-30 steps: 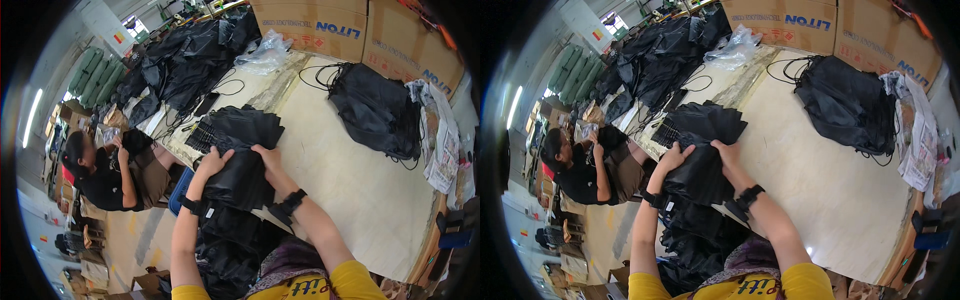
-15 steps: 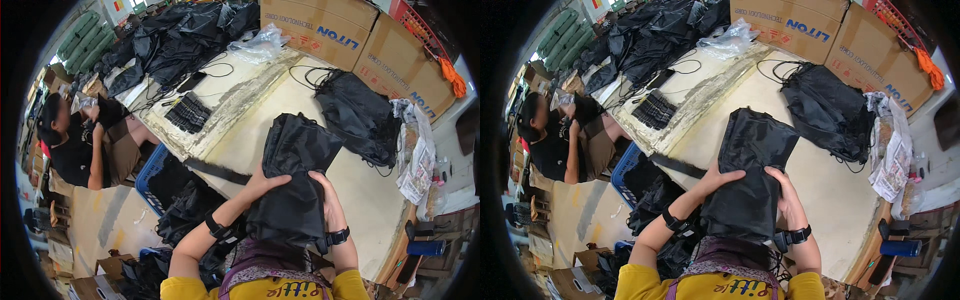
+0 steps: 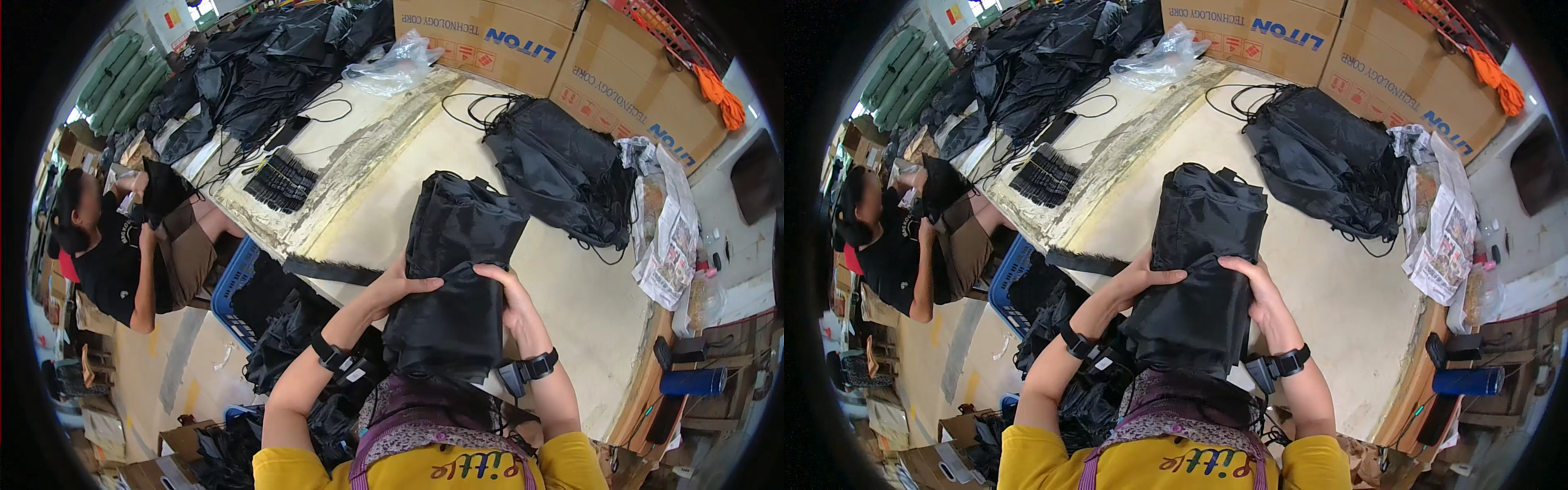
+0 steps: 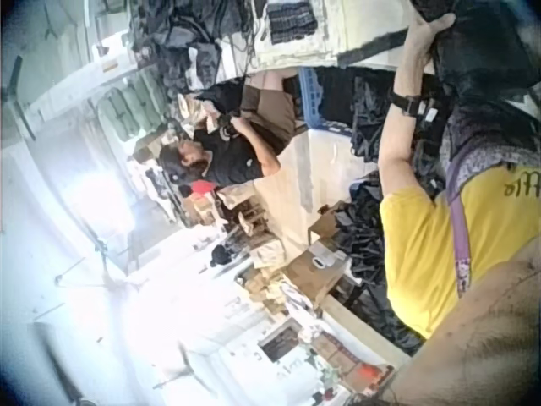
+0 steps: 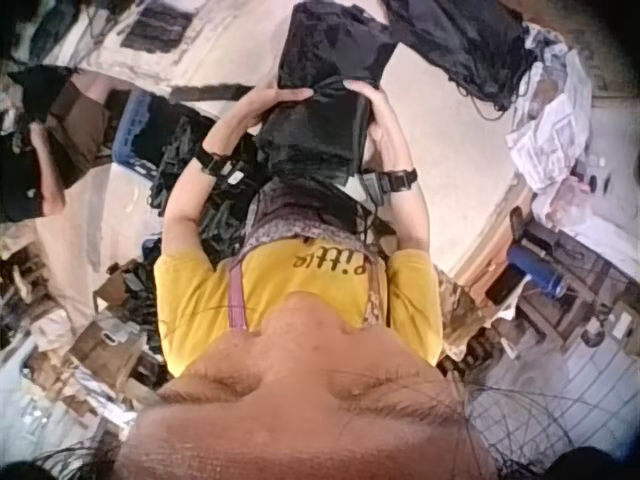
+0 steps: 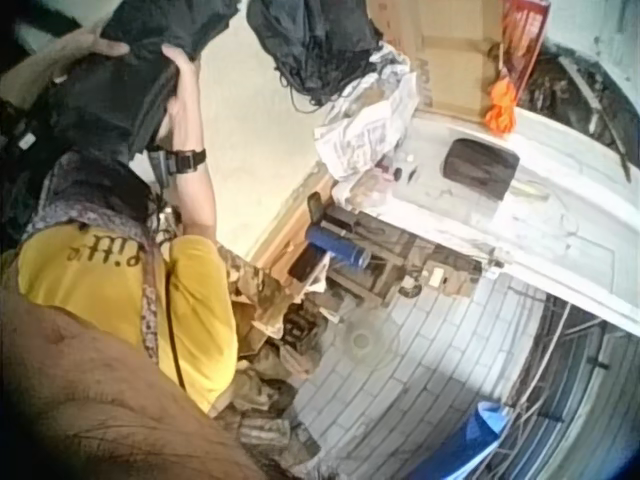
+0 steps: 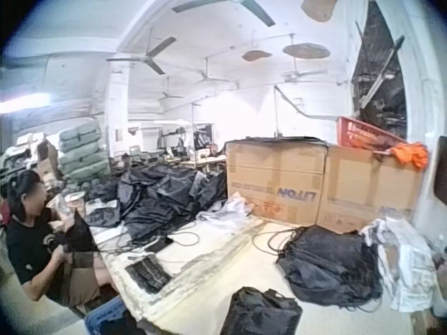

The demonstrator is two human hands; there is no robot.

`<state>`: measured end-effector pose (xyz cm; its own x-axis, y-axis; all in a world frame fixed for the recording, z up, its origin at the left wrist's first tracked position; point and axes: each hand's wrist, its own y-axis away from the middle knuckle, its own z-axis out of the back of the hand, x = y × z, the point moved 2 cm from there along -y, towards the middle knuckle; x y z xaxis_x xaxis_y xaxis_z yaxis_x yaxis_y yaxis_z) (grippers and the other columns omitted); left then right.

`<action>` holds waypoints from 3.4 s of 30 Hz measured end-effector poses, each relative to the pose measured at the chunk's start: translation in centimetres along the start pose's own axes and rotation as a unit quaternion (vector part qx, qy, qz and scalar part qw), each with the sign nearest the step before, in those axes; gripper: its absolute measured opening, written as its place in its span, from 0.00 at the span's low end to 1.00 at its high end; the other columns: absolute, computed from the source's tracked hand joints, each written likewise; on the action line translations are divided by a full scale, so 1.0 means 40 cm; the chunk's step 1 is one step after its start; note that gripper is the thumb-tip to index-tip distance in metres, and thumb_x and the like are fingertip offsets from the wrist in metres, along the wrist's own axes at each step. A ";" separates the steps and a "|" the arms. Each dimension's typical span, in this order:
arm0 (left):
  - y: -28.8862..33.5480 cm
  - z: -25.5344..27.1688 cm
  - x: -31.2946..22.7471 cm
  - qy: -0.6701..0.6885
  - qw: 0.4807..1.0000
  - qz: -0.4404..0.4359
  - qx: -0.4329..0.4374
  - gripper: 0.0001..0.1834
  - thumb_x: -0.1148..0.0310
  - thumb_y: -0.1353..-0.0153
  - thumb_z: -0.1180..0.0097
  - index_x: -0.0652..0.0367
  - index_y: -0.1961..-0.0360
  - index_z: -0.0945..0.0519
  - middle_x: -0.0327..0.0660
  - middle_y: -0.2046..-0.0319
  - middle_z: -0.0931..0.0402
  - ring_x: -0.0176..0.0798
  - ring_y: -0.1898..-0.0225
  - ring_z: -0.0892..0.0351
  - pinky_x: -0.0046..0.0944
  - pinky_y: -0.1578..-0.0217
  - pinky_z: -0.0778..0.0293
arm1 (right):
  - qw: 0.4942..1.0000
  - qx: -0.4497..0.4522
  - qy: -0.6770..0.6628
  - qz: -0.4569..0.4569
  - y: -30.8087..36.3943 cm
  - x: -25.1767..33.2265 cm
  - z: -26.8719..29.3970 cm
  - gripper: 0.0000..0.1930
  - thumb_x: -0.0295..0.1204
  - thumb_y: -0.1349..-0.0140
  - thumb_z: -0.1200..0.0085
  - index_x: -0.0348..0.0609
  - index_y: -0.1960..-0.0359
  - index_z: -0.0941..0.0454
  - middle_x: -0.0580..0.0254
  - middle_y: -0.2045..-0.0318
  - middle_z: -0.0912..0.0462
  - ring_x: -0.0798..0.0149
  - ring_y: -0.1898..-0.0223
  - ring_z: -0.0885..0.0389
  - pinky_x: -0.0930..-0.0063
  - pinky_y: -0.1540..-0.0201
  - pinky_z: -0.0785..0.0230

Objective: Folding and stacking black drawstring bags on a work table.

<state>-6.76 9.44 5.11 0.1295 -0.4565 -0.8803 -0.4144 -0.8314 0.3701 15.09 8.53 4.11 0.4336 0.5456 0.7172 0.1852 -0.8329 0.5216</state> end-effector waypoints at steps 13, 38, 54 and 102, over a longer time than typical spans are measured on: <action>0.067 0.189 0.057 -0.531 0.719 -0.331 -0.303 0.37 0.62 0.51 0.29 0.56 0.39 0.31 0.55 0.40 0.34 0.55 0.39 0.34 0.48 0.41 0.39 | 0.996 -0.045 0.043 0.060 -0.009 -0.011 -0.001 0.34 0.28 0.56 0.33 0.32 0.45 0.33 0.50 0.57 0.22 0.56 0.56 0.21 0.63 0.51 0.26; 0.073 -0.082 -0.266 -0.698 0.682 -0.216 0.031 0.17 0.72 0.44 0.37 0.57 0.53 0.20 0.45 0.60 0.22 0.44 0.58 0.20 0.40 0.56 0.25 | 0.993 -0.029 0.005 0.117 -0.048 -0.058 0.027 0.34 0.31 0.46 0.37 0.30 0.41 0.38 0.49 0.51 0.22 0.60 0.54 0.20 0.70 0.51 0.26; 0.006 -0.105 -0.221 -0.471 0.873 -0.082 0.092 0.06 0.78 0.32 0.54 0.65 0.58 0.24 0.36 0.75 0.29 0.29 0.70 0.27 0.32 0.68 0.29 | 0.988 -0.010 -0.043 0.148 -0.049 -0.069 0.023 0.31 0.24 0.51 0.34 0.32 0.46 0.36 0.52 0.56 0.22 0.60 0.55 0.20 0.69 0.52 0.26; -0.160 -0.209 -0.141 -0.380 0.830 -0.170 0.371 0.07 0.80 0.39 0.43 0.64 0.61 0.16 0.40 0.64 0.19 0.36 0.58 0.22 0.34 0.54 0.28 | 0.962 -0.100 0.162 0.198 -0.125 -0.118 0.055 0.39 0.44 0.53 0.30 0.28 0.48 0.35 0.43 0.54 0.22 0.60 0.51 0.23 0.67 0.54 0.27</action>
<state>2.68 14.71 10.17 -0.1370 0.3307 -0.9338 -0.9475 -0.3187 0.0261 14.04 9.92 -2.91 0.1312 0.2175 0.9672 -0.1258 -0.9641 0.2338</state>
